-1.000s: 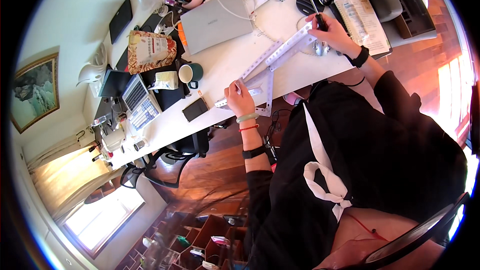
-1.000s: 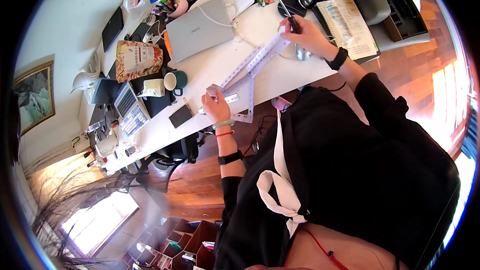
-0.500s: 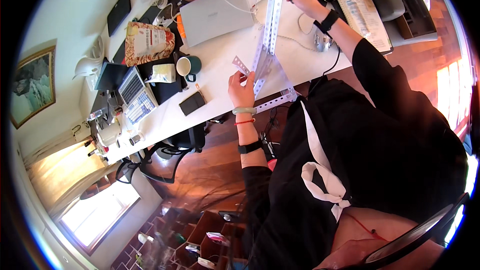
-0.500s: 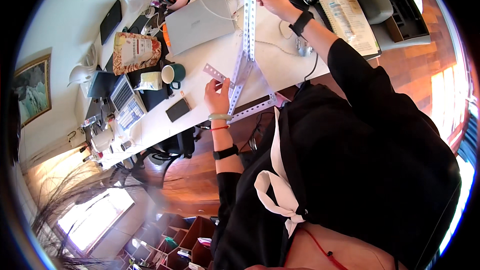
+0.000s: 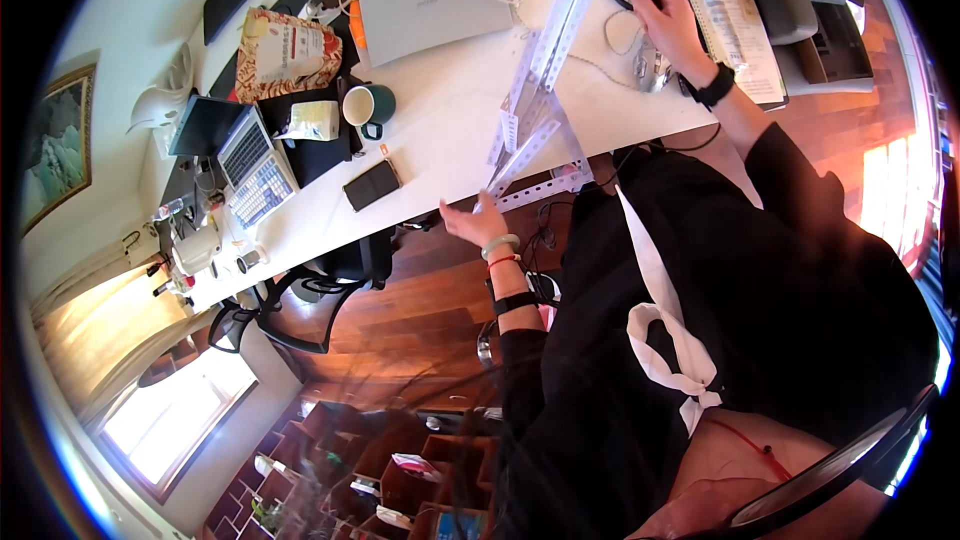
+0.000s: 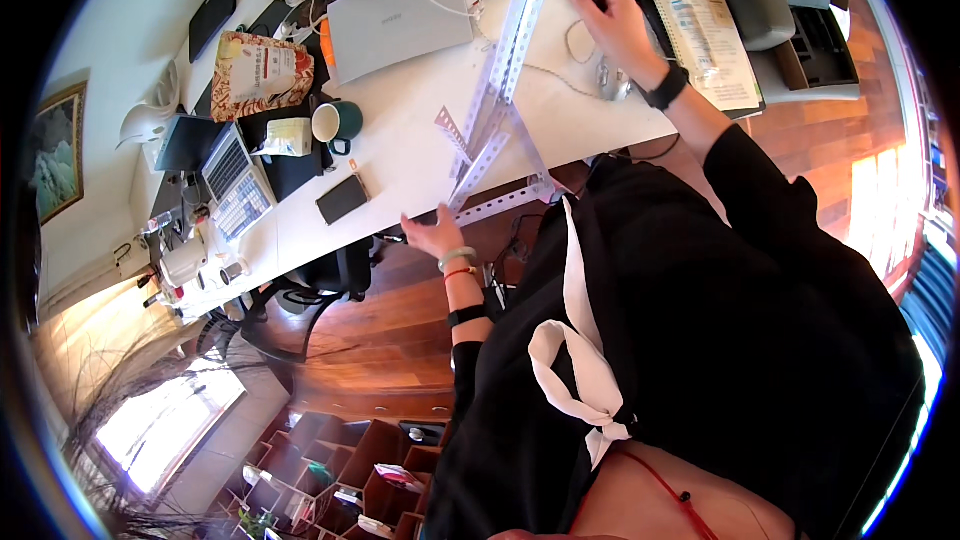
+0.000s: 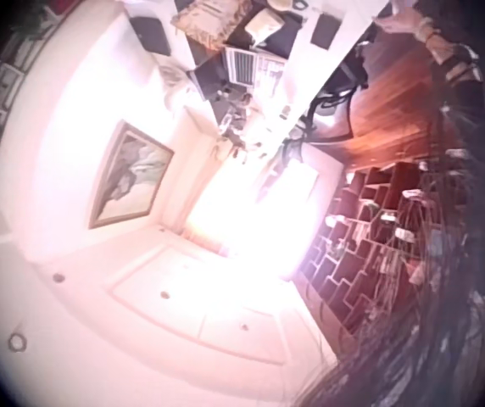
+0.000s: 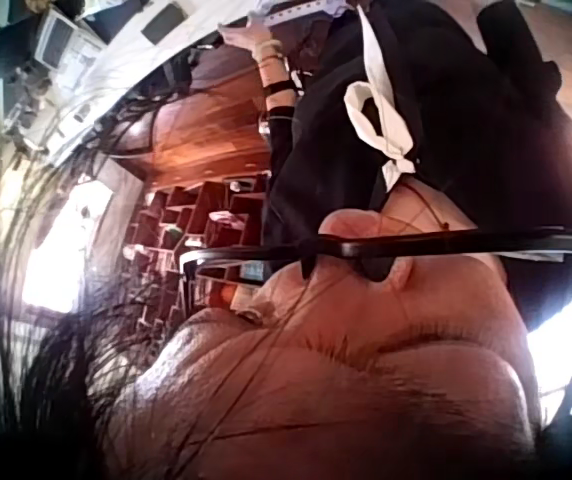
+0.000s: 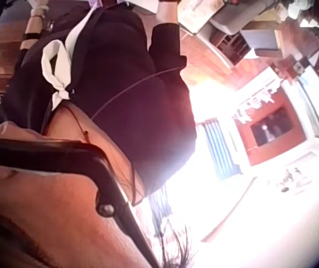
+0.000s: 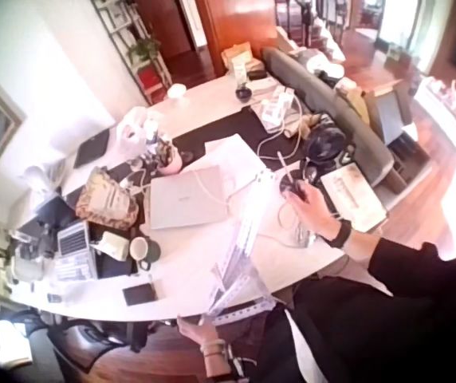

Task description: The person assembles a white metal structural component using a screwdriver to tighten screws, then places the assembled piece into a red shopping bag.

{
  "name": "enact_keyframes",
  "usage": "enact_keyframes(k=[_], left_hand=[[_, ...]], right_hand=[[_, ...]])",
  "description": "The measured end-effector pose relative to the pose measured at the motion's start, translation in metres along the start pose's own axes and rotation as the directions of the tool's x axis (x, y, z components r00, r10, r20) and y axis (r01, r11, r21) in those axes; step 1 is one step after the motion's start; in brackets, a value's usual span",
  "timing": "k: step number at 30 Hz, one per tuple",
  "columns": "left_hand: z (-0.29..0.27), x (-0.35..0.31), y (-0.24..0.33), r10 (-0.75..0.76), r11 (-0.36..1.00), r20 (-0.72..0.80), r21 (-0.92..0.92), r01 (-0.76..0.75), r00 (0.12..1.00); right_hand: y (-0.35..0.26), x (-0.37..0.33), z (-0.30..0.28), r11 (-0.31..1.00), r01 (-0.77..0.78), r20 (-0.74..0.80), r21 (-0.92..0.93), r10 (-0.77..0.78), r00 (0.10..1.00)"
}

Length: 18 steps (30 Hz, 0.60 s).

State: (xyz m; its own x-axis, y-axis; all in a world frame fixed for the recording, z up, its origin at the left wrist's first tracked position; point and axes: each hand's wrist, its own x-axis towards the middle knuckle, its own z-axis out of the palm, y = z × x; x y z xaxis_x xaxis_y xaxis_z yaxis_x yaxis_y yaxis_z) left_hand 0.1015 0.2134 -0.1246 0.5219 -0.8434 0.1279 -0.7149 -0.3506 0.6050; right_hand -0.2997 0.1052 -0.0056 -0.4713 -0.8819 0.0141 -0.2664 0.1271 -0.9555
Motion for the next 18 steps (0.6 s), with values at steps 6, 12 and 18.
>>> enact_keyframes(k=[6,12,18], left_hand=[[0.017,-0.029,-0.088,-0.695,0.032,0.667,-0.345,0.938,0.269],[0.007,-0.070,0.023,-0.124,0.947,0.407,-0.224,0.230,0.905],[0.026,-0.050,0.054,0.626,0.774,0.616,-0.422,-0.472,0.478]], right_hand=[[-0.023,-0.066,0.036,0.995,0.074,0.489,-0.070,-0.030,0.872],[0.022,-0.085,0.016,0.802,0.536,0.693,-0.264,-0.228,0.683],[0.047,-0.099,0.015,0.824,0.508,0.740,-0.251,-0.176,0.650]])
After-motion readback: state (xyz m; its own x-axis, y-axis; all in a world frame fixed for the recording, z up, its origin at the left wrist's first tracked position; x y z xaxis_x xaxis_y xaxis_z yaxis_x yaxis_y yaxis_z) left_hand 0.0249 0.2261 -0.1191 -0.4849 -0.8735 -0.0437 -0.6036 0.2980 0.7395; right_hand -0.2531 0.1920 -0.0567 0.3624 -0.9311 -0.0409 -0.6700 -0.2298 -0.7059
